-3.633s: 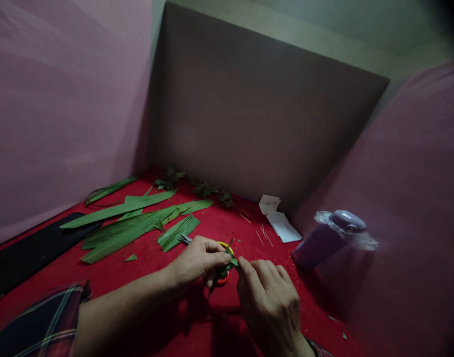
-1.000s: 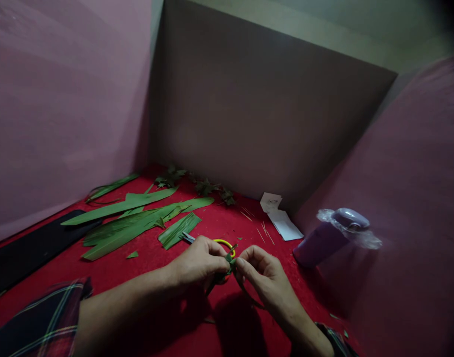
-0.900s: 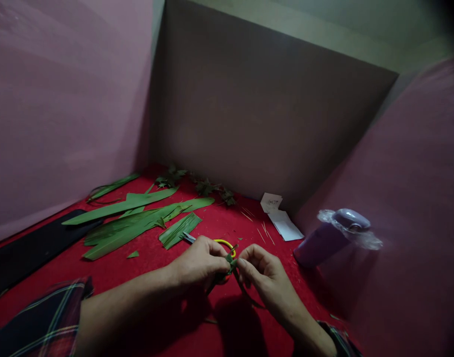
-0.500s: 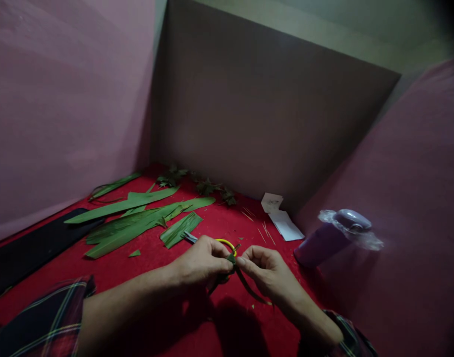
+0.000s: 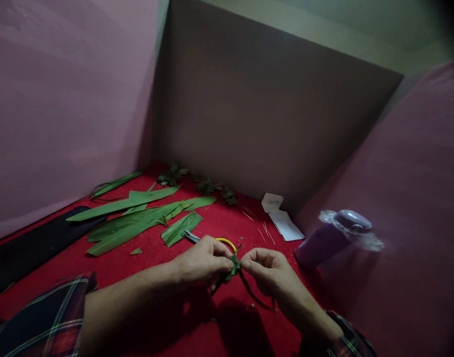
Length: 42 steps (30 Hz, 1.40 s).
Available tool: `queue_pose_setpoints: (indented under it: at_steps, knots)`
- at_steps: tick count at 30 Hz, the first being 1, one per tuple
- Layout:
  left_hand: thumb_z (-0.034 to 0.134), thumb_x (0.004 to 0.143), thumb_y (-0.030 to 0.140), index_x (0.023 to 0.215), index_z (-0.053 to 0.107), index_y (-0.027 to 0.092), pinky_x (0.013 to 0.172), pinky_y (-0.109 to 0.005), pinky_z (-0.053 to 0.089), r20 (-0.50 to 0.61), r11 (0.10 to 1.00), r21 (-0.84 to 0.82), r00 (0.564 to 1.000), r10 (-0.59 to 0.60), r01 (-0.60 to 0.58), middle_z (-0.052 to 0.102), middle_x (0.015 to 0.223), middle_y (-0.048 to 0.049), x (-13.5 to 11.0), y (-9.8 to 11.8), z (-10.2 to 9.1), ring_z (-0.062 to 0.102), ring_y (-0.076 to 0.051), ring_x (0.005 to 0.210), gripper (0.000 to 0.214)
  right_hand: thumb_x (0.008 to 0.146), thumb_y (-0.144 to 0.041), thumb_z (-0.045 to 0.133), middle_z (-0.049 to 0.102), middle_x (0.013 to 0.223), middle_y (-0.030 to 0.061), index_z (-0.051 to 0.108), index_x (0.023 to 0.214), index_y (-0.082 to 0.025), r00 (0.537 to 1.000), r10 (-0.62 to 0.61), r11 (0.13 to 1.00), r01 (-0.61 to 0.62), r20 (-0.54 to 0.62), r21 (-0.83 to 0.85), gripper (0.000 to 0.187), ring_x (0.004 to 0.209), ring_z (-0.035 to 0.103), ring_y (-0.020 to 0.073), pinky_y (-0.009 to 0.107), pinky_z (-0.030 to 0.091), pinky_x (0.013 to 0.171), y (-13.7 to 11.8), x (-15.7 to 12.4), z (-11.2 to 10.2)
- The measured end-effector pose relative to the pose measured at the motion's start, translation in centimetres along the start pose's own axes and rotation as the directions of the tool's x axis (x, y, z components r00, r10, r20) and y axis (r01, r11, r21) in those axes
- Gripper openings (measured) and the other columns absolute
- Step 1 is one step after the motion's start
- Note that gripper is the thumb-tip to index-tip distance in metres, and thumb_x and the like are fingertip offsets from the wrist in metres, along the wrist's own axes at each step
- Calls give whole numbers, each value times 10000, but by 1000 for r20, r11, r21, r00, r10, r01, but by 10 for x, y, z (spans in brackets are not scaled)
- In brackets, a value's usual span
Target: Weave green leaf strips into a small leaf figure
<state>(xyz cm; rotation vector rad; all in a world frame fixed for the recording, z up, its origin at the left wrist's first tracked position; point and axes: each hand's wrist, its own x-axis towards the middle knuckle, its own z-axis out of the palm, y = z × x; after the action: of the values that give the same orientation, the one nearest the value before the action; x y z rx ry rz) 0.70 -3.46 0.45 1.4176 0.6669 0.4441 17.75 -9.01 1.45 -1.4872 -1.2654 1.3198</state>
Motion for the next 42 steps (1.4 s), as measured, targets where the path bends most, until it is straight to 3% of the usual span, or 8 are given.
queue_pose_setpoints:
  at_steps: [10, 16, 21, 36, 42]
  knots:
    - [536, 653, 234, 585, 558, 128, 356, -188, 303, 23, 1000, 3, 1000, 18, -19, 470, 409, 45, 1, -5, -2, 407, -69, 320, 128, 634, -459, 710, 382, 457, -83, 586, 638, -137, 997, -70, 998, 70, -18, -7, 345, 398, 233, 33, 185, 140, 378, 5, 3, 5]
    - [537, 650, 245, 596, 584, 114, 356, -190, 305, 59, 1000, 11, 998, 18, -19, 500, 441, 30, 2, -5, -4, 413, -68, 323, 148, 727, -441, 647, 465, 562, -43, 577, 666, -151, 966, -260, 963, 259, 1, -73, 304, 510, 363, 79, 206, 289, 484, 15, 0, 8]
    - [518, 641, 206, 606, 597, 114, 357, -185, 314, 90, 1000, 16, 996, 0, -1, 528, 464, 24, 1, -3, -6, 398, -58, 313, 126, 810, -393, 569, 487, 597, -28, 559, 720, -162, 932, -362, 913, 354, -1, -204, 248, 550, 394, 102, 223, 316, 520, 25, -2, 9]
    - [551, 656, 225, 607, 610, 117, 400, -195, 292, 116, 998, 64, 993, -11, 3, 497, 444, 30, -3, 2, -7, 410, -67, 370, 132, 794, -382, 574, 427, 572, -52, 504, 691, -177, 934, -353, 924, 337, -63, -182, 240, 512, 342, 91, 213, 284, 482, 29, -1, 15]
    - [604, 630, 255, 619, 622, 109, 384, -185, 262, 44, 1000, 17, 999, -11, 10, 467, 434, 41, -2, 0, -5, 380, -54, 370, 147, 810, -382, 569, 454, 607, -52, 520, 756, -183, 926, -364, 928, 349, -105, -132, 212, 517, 387, 88, 203, 331, 490, 33, -1, 17]
